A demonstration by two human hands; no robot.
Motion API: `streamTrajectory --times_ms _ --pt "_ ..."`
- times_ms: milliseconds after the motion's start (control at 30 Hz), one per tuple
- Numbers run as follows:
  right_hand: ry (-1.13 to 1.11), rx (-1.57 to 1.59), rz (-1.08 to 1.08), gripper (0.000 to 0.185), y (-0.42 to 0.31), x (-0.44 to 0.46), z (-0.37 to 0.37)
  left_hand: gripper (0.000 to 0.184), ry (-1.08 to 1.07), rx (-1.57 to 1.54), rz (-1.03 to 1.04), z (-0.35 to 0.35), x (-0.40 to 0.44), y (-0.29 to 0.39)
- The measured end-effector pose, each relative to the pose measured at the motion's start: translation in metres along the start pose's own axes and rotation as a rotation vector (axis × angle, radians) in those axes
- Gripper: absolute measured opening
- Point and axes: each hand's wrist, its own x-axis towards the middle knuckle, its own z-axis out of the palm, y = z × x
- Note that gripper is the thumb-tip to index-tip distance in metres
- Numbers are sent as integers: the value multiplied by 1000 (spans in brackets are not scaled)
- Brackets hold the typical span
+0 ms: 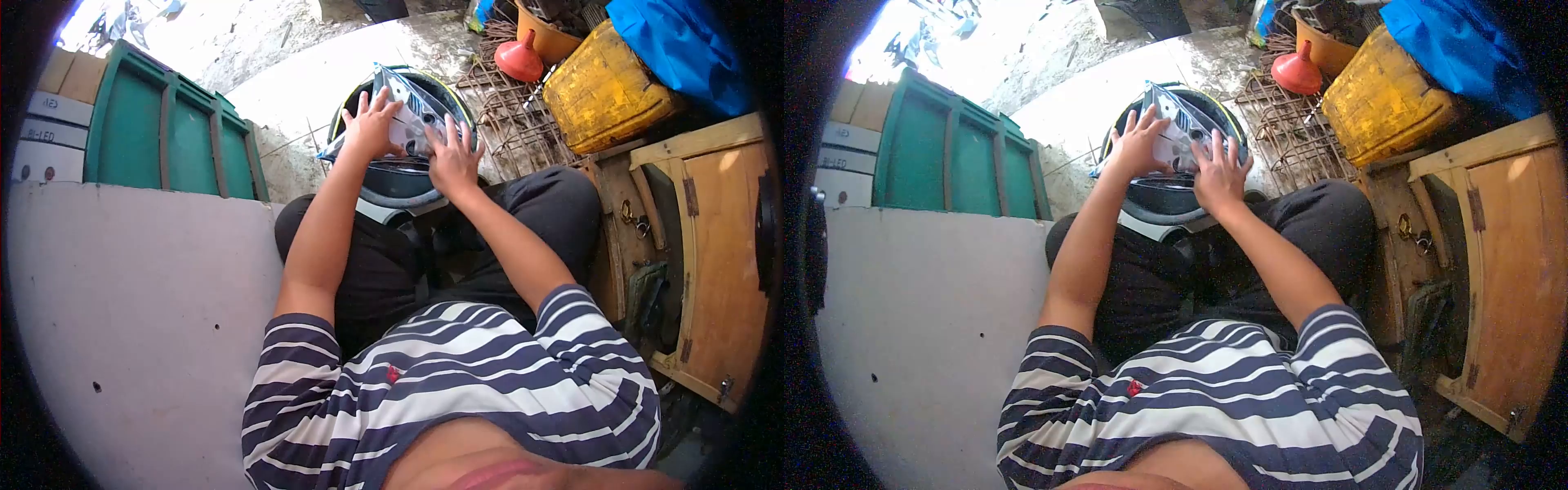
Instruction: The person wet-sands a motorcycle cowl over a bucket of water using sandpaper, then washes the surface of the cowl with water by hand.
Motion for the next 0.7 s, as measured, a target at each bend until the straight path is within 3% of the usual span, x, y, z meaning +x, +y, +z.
streamTrajectory --times_ms 333,467,700 --pt "-41 -35 -25 63 1 -8 1 116 -33 5 -5 -3 -1 0" --pt "42 -57 -71 63 5 -2 15 118 -27 13 -7 -1 4 1" --pt "-44 -20 4 63 -3 -8 3 121 30 22 10 1 -1 -2"
